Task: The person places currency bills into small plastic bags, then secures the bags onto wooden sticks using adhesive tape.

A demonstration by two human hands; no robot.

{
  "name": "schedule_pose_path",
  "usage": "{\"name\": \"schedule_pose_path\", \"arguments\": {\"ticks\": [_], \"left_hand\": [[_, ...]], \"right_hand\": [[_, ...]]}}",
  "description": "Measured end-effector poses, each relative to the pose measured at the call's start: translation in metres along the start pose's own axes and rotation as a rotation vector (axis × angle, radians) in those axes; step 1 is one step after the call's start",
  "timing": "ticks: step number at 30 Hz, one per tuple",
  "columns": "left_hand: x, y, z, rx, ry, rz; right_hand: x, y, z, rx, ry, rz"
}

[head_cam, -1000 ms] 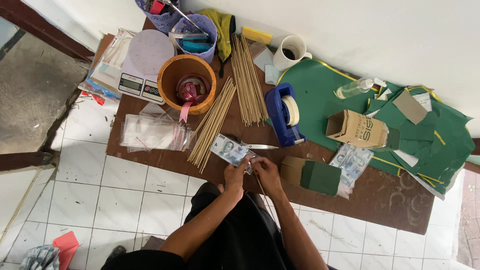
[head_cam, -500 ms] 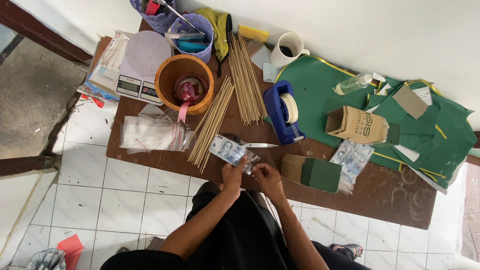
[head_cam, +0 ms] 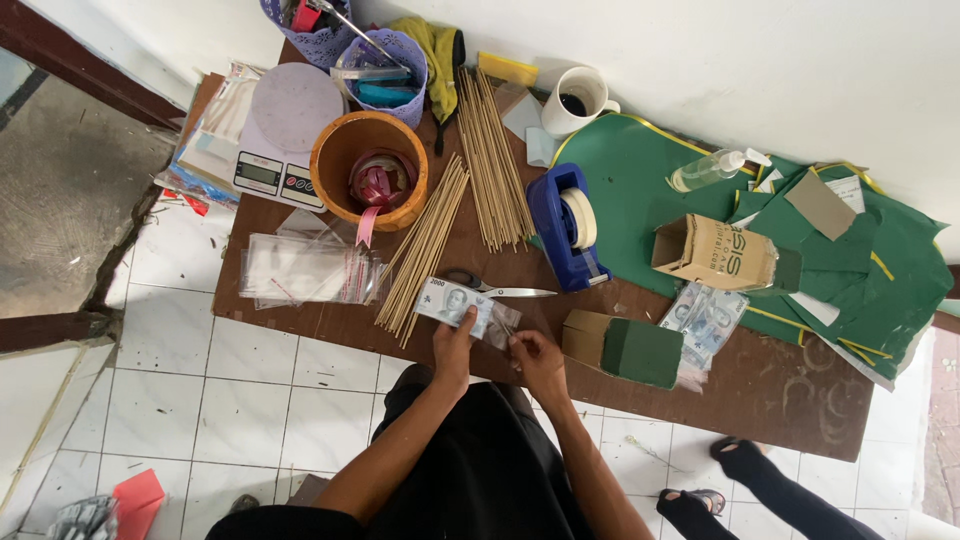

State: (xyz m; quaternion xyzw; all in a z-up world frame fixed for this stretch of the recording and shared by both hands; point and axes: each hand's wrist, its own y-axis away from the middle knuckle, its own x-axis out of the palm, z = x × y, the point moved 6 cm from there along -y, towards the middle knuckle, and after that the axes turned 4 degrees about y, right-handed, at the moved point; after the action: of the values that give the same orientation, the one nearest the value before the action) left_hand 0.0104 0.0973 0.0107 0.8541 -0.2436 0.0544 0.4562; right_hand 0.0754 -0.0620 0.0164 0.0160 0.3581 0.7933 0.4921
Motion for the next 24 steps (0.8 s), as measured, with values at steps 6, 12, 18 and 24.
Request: {"name": "schedule_pose_path", "arguments": {"ticks": [6, 12, 18, 24], "left_hand": [[-0.004, 0.019, -0.031, 0.069, -0.052, -0.004], [0.005, 0.044, -0.055, 0.227, -0.306, 0.128], [0.066, 0.126, -0.132, 0.627, -0.65, 0.751], [0.046, 0.114, -0.137, 0.899, -0.653, 0.462]], "right_hand": [[-0.012, 0.016, 0.025, -0.041, 0.217, -0.152], [-0.016, 0.037, 0.066, -0.166, 0.266, -0.192], [-0.02, 0.055, 0.115, -0.376, 0.199, -0.196], [-0.021, 0.069, 0.138, -0.419, 0.12, -0.133]]}}
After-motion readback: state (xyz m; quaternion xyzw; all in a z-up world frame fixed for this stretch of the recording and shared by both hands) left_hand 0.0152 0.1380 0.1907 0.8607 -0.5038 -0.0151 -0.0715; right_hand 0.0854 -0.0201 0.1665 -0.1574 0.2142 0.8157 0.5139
